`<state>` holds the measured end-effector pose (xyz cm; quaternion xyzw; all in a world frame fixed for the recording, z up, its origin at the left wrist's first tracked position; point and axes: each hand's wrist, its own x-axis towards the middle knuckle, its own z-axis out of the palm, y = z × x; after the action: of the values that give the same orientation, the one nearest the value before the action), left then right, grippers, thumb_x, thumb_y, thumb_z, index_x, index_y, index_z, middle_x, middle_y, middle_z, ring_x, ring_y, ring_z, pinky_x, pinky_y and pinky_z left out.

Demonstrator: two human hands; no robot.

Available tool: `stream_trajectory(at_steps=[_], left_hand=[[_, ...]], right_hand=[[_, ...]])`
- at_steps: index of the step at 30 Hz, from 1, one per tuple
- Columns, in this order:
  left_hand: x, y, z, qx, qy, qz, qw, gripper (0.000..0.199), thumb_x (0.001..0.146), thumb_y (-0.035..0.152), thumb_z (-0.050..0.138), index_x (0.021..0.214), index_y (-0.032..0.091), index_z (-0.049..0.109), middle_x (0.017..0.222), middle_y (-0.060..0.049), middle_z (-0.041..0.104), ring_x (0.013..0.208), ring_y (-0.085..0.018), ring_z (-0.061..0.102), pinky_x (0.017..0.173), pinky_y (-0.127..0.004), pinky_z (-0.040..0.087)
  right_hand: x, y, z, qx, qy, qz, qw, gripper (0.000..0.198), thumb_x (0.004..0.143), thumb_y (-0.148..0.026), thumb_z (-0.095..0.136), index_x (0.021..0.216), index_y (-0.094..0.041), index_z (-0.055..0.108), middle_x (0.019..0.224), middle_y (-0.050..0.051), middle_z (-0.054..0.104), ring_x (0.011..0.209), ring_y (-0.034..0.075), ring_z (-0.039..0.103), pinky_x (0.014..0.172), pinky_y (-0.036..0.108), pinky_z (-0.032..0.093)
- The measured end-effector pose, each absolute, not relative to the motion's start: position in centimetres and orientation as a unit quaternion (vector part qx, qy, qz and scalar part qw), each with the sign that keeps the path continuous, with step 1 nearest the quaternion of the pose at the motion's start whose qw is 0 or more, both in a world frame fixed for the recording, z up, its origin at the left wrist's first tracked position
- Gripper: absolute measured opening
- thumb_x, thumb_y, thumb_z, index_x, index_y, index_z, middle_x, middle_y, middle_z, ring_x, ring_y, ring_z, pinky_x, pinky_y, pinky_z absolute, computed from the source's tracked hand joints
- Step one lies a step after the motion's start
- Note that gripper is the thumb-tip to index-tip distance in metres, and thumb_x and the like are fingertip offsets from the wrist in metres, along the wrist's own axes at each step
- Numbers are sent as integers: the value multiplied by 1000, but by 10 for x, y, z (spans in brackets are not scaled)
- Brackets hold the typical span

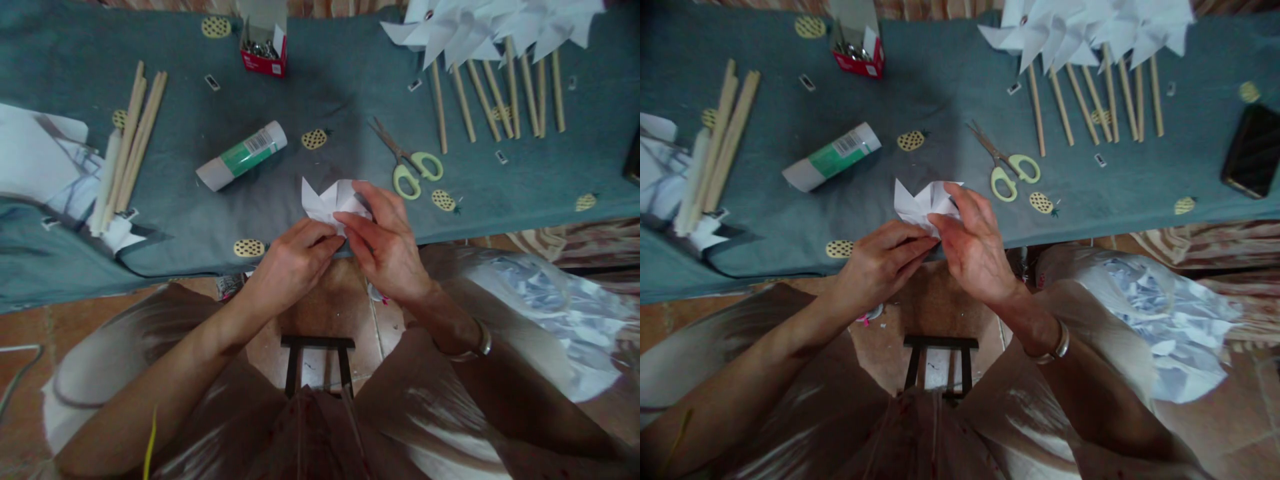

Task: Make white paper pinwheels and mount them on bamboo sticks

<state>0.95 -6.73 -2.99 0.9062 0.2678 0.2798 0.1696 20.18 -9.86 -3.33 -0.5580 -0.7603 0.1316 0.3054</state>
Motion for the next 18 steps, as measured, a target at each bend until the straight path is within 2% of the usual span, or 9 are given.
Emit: stream_trajectory(at_steps=[9,18], left_hand=[[10,-68,-31,906,267,281,170,16,96,13,54,105,11,67,100,-10,71,94,-20,66,81,-34,59],[9,-69,-30,908,270,273,166,17,96,14,52,104,13,67,100,-10,69,93,-20,66,79,-34,59]], right_hand=[[199,-100,-32,-563,-763,133,288,30,93,-19,50,114,-30,69,149,3,49,140,34,42,111,64,42],[186,-102,-35,-558,-772,74,295,27,98,-19,40,114,-25,62,147,12,53,145,30,37,109,58,43]])
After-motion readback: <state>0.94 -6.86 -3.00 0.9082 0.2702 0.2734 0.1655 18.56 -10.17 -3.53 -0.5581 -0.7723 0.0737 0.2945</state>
